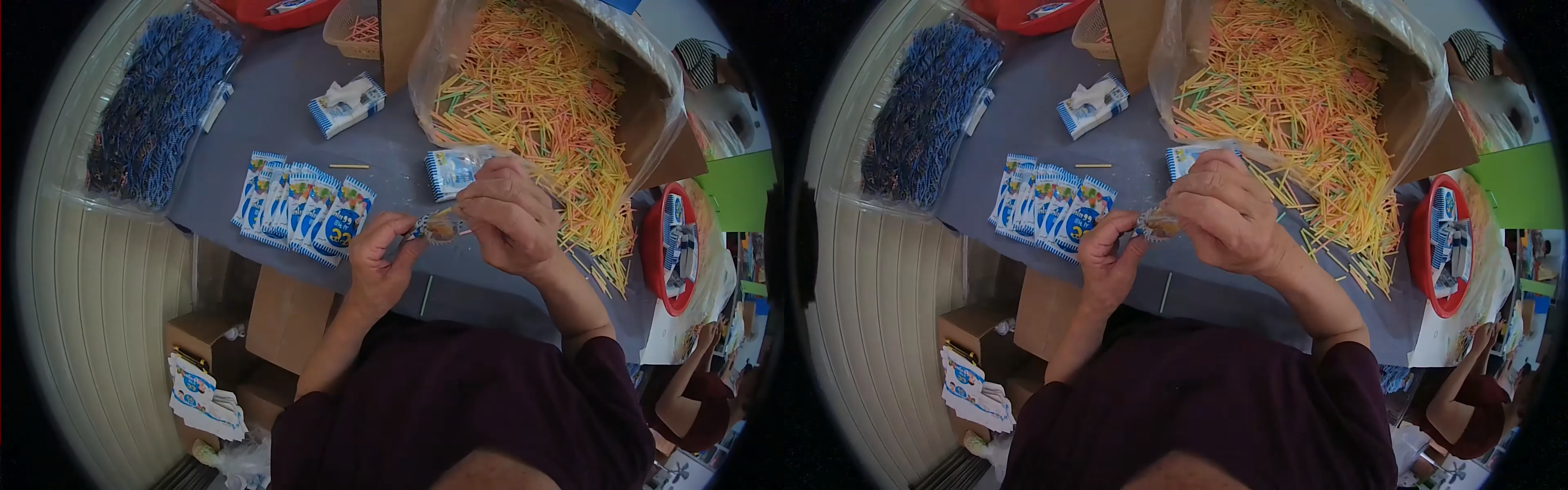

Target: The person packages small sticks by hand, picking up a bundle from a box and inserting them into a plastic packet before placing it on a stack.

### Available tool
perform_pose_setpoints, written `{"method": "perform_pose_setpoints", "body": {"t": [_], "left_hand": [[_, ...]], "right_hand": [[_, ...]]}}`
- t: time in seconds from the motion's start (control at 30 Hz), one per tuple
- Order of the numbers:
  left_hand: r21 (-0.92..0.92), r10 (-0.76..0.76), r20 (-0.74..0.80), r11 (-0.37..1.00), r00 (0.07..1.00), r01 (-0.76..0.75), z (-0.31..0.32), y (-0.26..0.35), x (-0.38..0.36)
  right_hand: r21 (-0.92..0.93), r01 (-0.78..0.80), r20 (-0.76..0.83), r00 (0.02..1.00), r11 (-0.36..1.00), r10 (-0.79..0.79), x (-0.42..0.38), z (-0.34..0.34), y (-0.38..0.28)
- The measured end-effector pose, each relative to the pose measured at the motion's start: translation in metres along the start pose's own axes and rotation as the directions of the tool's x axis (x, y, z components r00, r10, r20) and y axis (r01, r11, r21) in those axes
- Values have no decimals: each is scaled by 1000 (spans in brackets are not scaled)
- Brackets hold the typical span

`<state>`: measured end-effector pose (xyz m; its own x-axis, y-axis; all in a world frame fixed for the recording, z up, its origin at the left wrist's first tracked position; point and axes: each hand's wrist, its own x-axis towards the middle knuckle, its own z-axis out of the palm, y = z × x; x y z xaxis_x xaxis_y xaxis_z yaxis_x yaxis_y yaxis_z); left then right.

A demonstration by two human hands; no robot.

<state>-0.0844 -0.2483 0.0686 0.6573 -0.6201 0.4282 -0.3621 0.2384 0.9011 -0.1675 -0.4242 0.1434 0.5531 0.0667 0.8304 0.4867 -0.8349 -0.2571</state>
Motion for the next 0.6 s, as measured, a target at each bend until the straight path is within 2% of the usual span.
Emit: {"method": "perform_pose_setpoints", "body": {"t": [0.13,0.23,0.3,0.33,0.4,0.43,0.47,0.53,0.6], "left_hand": [[-1,-19,14,1000,1000,19,3,-2,-1],[-24,-7,4,1000,1000,8,6,0,2],[-35,-3,-8,999,1000,3,9,0,1],[-40,3,-28,999,1000,-5,8,-2,2],[-3,11,-89,1000,996,-11,3,-6,3],[-30,-42,-60,999,997,40,-2,-8,2],[-62,-98,-26,993,995,97,-7,-9,0],[-106,-116,-87,989,989,107,-11,-1,-3],[-42,-93,-9,995,996,93,-9,-1,-2]], "right_hand": [[18,-43,44,998,999,42,-3,-6,-1],[81,-67,83,995,994,60,-15,3,0],[148,-158,125,982,976,140,-24,12,2],[163,-140,126,985,977,120,-19,14,3],[175,-319,306,917,931,256,-12,15,-3],[194,-420,380,866,887,327,-15,14,-4],[242,-403,397,871,882,289,-16,16,-5],[-37,-498,552,712,866,433,-17,14,-5],[-86,-449,564,714,889,415,-19,17,-1]]}}
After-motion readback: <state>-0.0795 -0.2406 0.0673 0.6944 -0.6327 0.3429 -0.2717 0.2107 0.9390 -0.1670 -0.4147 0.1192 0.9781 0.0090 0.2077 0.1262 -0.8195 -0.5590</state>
